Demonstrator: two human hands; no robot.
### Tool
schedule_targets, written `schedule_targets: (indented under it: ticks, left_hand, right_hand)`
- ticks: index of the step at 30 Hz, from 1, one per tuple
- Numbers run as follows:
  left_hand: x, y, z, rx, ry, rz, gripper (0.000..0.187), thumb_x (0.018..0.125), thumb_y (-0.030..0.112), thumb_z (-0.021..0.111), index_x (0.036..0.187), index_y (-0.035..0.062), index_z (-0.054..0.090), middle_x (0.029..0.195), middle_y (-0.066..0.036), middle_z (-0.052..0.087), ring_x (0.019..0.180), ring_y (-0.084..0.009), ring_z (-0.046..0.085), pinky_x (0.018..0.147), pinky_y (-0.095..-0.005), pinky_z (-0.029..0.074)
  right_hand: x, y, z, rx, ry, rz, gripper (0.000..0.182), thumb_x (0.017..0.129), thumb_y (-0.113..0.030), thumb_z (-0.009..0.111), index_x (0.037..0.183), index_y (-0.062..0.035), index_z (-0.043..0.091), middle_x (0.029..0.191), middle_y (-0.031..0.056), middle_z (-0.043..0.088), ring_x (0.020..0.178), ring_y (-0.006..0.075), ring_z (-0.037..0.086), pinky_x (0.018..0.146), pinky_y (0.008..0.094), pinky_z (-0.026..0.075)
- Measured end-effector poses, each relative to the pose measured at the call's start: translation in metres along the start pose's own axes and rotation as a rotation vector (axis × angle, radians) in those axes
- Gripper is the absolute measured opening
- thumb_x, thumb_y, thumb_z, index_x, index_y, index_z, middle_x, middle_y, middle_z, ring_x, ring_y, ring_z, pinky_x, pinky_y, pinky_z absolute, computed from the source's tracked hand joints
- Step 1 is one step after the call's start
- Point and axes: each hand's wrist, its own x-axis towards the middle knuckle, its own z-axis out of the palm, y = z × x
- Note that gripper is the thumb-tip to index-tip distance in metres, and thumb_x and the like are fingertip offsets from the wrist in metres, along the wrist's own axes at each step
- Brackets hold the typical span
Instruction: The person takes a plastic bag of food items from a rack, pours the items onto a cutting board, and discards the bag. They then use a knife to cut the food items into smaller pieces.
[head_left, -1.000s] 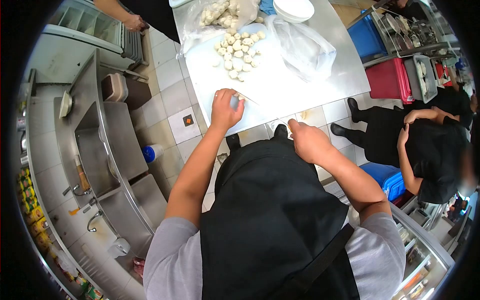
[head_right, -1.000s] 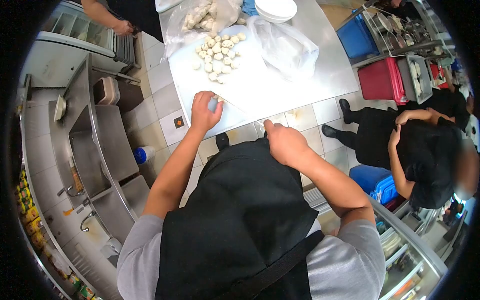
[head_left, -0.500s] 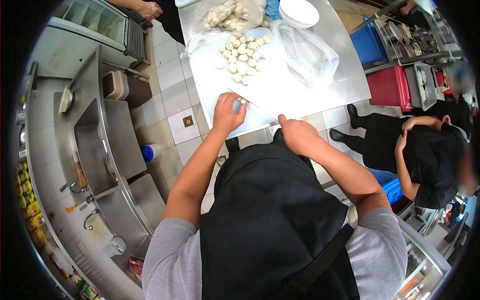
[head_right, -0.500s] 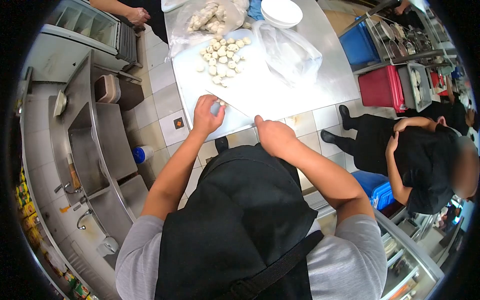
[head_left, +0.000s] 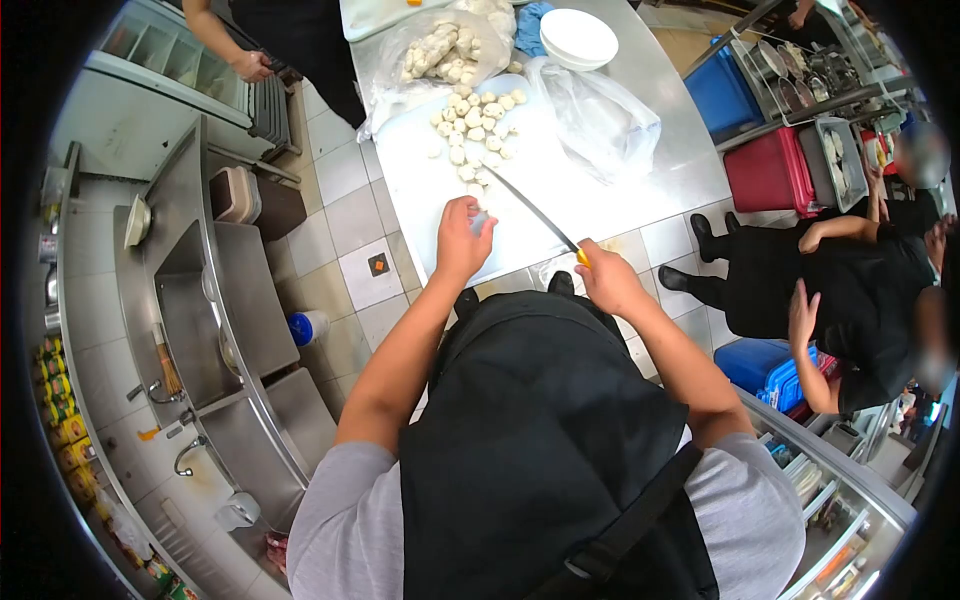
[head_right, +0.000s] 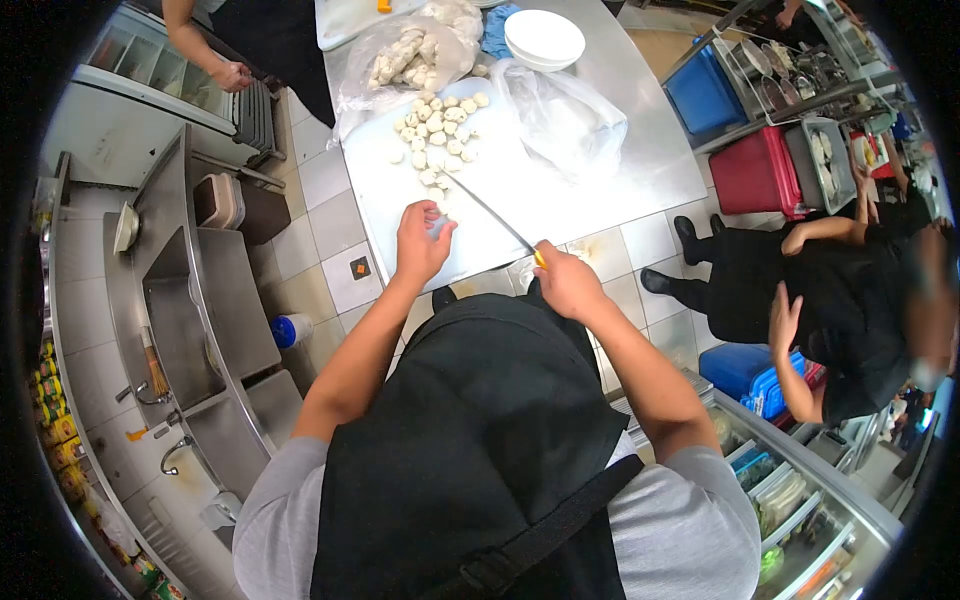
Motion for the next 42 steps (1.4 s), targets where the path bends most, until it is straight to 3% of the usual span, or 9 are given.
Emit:
schedule_targets:
  ticks: [4,7,13,14,20,36,39,41,42]
  left_hand:
    - [0.003,0.022,0.002,-0.011,-0.015,-0.012,0.046,0.089,0.01,0.083,0.129,-0.0018,0.063,0.119,-0.02,0.068,0.107,-0.0392,0.067,0.093,-0.0481,0.056]
    - [-0.008,0.043,-0.015,0.165,0.058,0.202,0.041,0.09,0.01,0.081,0.128,-0.0002,0.068,0.126,-0.018,0.071,0.115,-0.0378,0.067,0.104,-0.0508,0.051]
    - [-0.023,0.078,-0.019,0.218,-0.232,0.494,0.048,0.091,0.014,0.079,0.138,0.0073,0.073,0.142,-0.008,0.071,0.145,-0.0328,0.058,0.124,-0.059,0.031]
    - [-0.022,0.073,-0.015,0.243,-0.302,0.476,0.053,0.096,0.022,0.079,0.147,0.0079,0.069,0.153,-0.007,0.067,0.157,-0.0352,0.048,0.13,-0.0658,0.016]
    - [-0.022,0.059,-0.011,0.38,-0.373,0.469,0.062,0.099,0.043,0.077,0.151,0.0092,0.067,0.162,-0.008,0.062,0.165,-0.0396,0.036,0.123,-0.0869,-0.001]
    - [-0.041,0.027,-0.029,0.54,-0.348,0.297,0.075,0.101,0.055,0.071,0.157,0.0057,0.062,0.167,-0.011,0.057,0.167,-0.0437,0.031,0.118,-0.0925,0.003]
    - [-0.032,0.042,-0.048,0.563,-0.246,0.289,0.064,0.101,0.046,0.075,0.149,0.0041,0.066,0.156,-0.014,0.065,0.159,-0.0442,0.043,0.125,-0.0818,0.017]
    - [-0.019,0.06,-0.067,-0.058,-0.196,0.049,0.043,0.101,0.026,0.078,0.136,0.0019,0.07,0.14,-0.015,0.073,0.139,-0.0416,0.061,0.12,-0.0602,0.042]
    - [-0.01,0.086,-0.079,-0.234,-0.124,0.013,0.024,0.1,0.007,0.075,0.123,0.0019,0.072,0.12,-0.015,0.075,0.11,-0.0326,0.07,0.1,-0.0384,0.054]
  right_hand:
    - [-0.027,0.009,0.003,-0.024,0.17,0.06,0.038,0.104,-0.019,0.069,0.138,-0.0091,0.056,0.108,0.0257,0.077,0.1,0.0492,0.074,0.085,0.0578,0.058]
    - [-0.038,0.012,0.006,-0.022,0.263,0.101,0.045,0.103,-0.019,0.071,0.145,-0.0122,0.058,0.119,0.0214,0.077,0.101,0.0457,0.075,0.088,0.0548,0.06]
    - [-0.042,0.002,0.011,-0.077,0.358,0.056,0.057,0.096,-0.015,0.078,0.148,-0.0114,0.058,0.125,0.0182,0.077,0.108,0.041,0.076,0.09,0.0509,0.061]
    - [-0.041,0.002,0.012,-0.091,0.357,0.04,0.056,0.095,-0.015,0.077,0.148,-0.0117,0.058,0.127,0.0158,0.076,0.111,0.0391,0.075,0.091,0.0502,0.061]
    - [-0.037,-0.006,0.017,-0.157,0.322,0.009,0.059,0.094,-0.013,0.077,0.15,-0.0124,0.059,0.126,0.012,0.076,0.112,0.0342,0.074,0.094,0.0482,0.061]
    - [-0.028,-0.006,0.036,-0.235,0.196,-0.063,0.06,0.091,-0.012,0.078,0.149,-0.0126,0.062,0.117,0.0092,0.076,0.107,0.0321,0.074,0.09,0.0464,0.061]
    - [-0.035,0.002,0.032,-0.204,0.252,-0.113,0.061,0.09,-0.012,0.08,0.149,-0.013,0.062,0.118,0.0095,0.076,0.106,0.0334,0.074,0.089,0.047,0.061]
    - [-0.045,0.006,0.026,-0.178,0.268,-0.106,0.061,0.09,-0.012,0.081,0.149,-0.0128,0.063,0.119,0.0102,0.077,0.107,0.0343,0.074,0.089,0.0472,0.061]
    - [-0.05,0.009,0.024,-0.152,0.288,-0.101,0.062,0.09,-0.011,0.082,0.149,-0.0126,0.064,0.121,0.0108,0.078,0.108,0.0353,0.075,0.09,0.0474,0.061]
